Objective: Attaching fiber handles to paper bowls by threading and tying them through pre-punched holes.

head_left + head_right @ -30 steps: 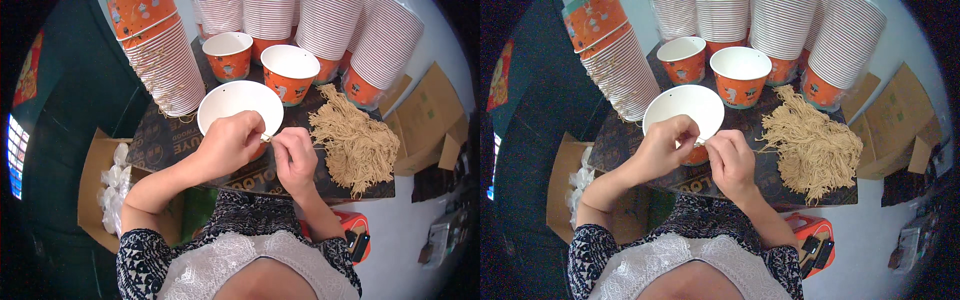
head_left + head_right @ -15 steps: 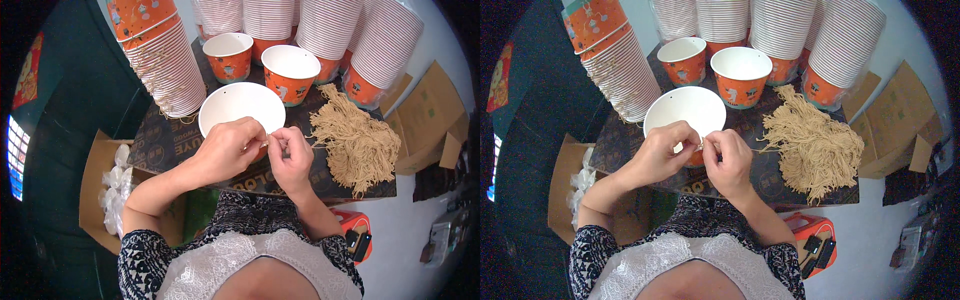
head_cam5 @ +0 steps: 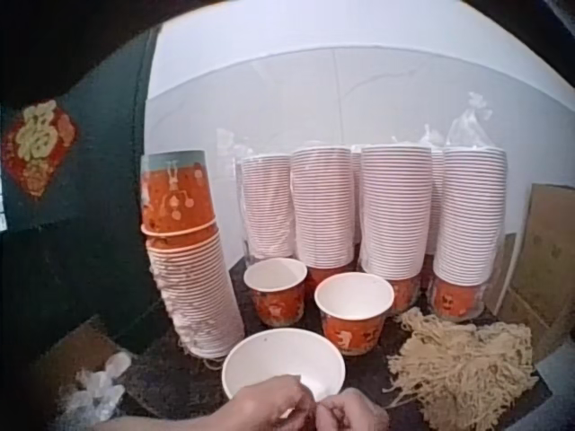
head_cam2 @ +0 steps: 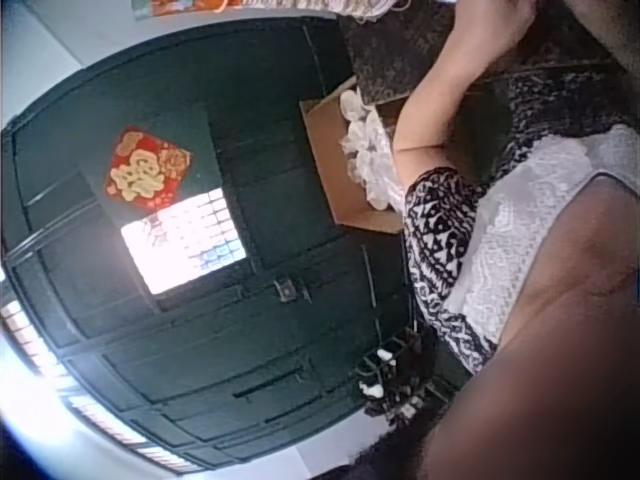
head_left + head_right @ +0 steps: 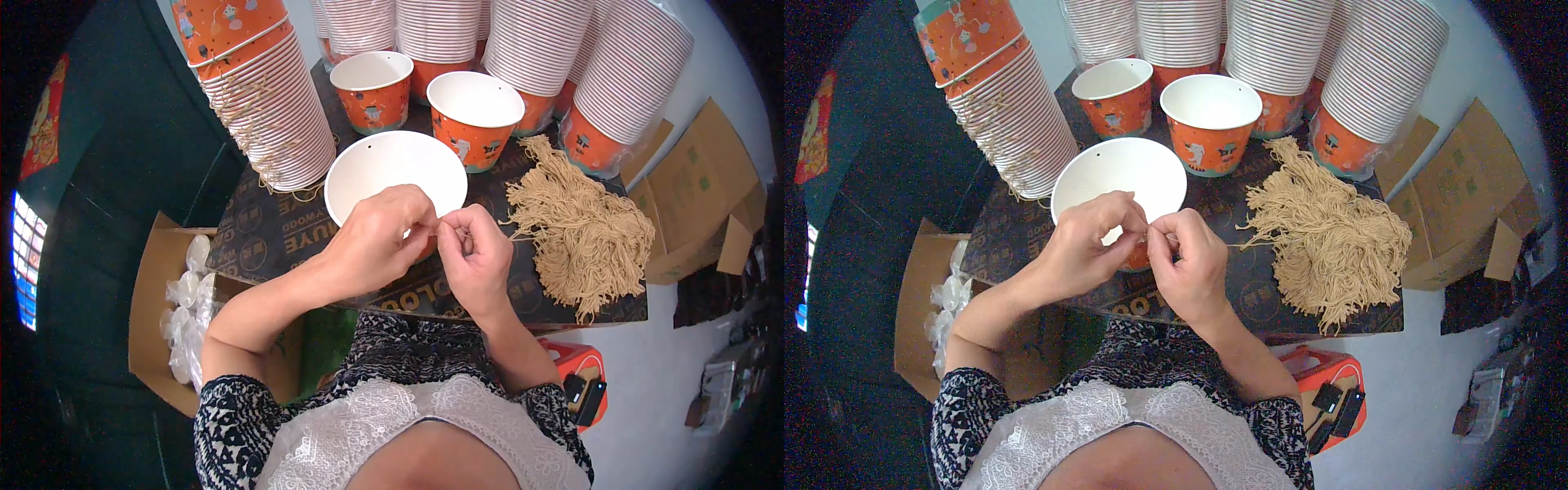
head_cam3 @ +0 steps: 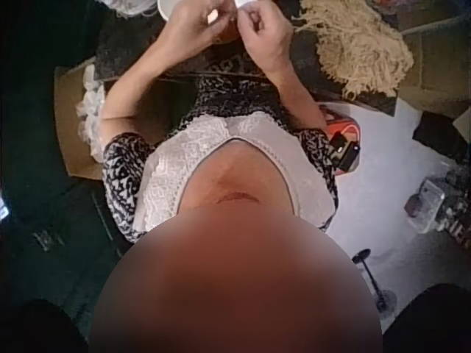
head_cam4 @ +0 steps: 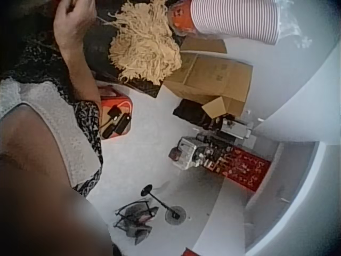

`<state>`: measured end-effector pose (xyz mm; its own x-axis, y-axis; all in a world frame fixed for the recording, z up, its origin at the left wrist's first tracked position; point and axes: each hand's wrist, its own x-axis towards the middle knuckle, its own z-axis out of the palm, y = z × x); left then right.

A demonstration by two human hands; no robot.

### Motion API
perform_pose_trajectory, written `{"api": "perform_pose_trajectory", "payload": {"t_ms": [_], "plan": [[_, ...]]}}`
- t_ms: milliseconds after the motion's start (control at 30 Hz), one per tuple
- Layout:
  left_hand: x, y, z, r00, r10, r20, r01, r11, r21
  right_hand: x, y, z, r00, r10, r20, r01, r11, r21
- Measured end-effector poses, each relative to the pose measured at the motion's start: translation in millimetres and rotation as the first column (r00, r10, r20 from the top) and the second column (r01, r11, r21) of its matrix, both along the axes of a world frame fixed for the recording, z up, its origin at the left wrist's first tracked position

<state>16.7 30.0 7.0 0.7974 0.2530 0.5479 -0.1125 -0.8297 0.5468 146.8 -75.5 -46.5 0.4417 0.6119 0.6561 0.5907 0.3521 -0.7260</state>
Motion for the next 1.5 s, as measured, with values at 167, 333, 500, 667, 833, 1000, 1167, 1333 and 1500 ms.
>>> {"api": "perform_pose_trajectory", "payload": {"t_ms": [167, 333, 500, 667, 833, 1000, 1167, 1333, 1500], "plan": [[1, 1, 2, 0.995, 0.073, -0.065, -0.076, 0.996, -0.049, 2, -2, 0, 1.0, 0.008, -0.011, -0.008, 1.0, 0.005], [2, -1, 2, 0.995, 0.08, -0.065, -0.084, 0.994, -0.065, -1, -3, 6, 0.972, -0.057, 0.229, 0.04, 0.996, 0.078], [4, -5, 5, 0.993, 0.107, -0.045, -0.112, 0.987, -0.113, -2, -3, 6, 0.977, -0.073, 0.199, 0.06, 0.996, 0.069], [3, -4, 6, 0.995, 0.094, -0.046, -0.098, 0.992, -0.086, -7, -8, 10, 0.998, -0.035, 0.051, 0.036, 0.999, -0.023], [4, -6, 10, 0.992, 0.097, -0.079, -0.108, 0.984, -0.142, -9, -10, 10, 0.985, 0.021, -0.173, -0.035, 0.996, -0.081], [0, -5, 10, 0.987, 0.102, -0.121, -0.121, 0.98, -0.157, -10, -11, 10, 0.842, 0.173, -0.512, -0.234, 0.971, -0.056], [-5, -3, 10, 0.999, 0.051, 0.007, -0.051, 0.984, 0.168, -6, -11, 9, 0.82, 0.207, -0.534, -0.278, 0.959, -0.056], [-9, -13, 7, 0.997, 0.063, 0.052, -0.074, 0.969, 0.235, -3, -10, 6, 0.802, 0.227, -0.552, -0.287, 0.958, -0.022], [-8, -12, 1, 0.992, 0.109, 0.057, -0.122, 0.919, 0.374, -1, -9, 8, 0.83, 0.226, -0.51, -0.287, 0.957, -0.042]]}}
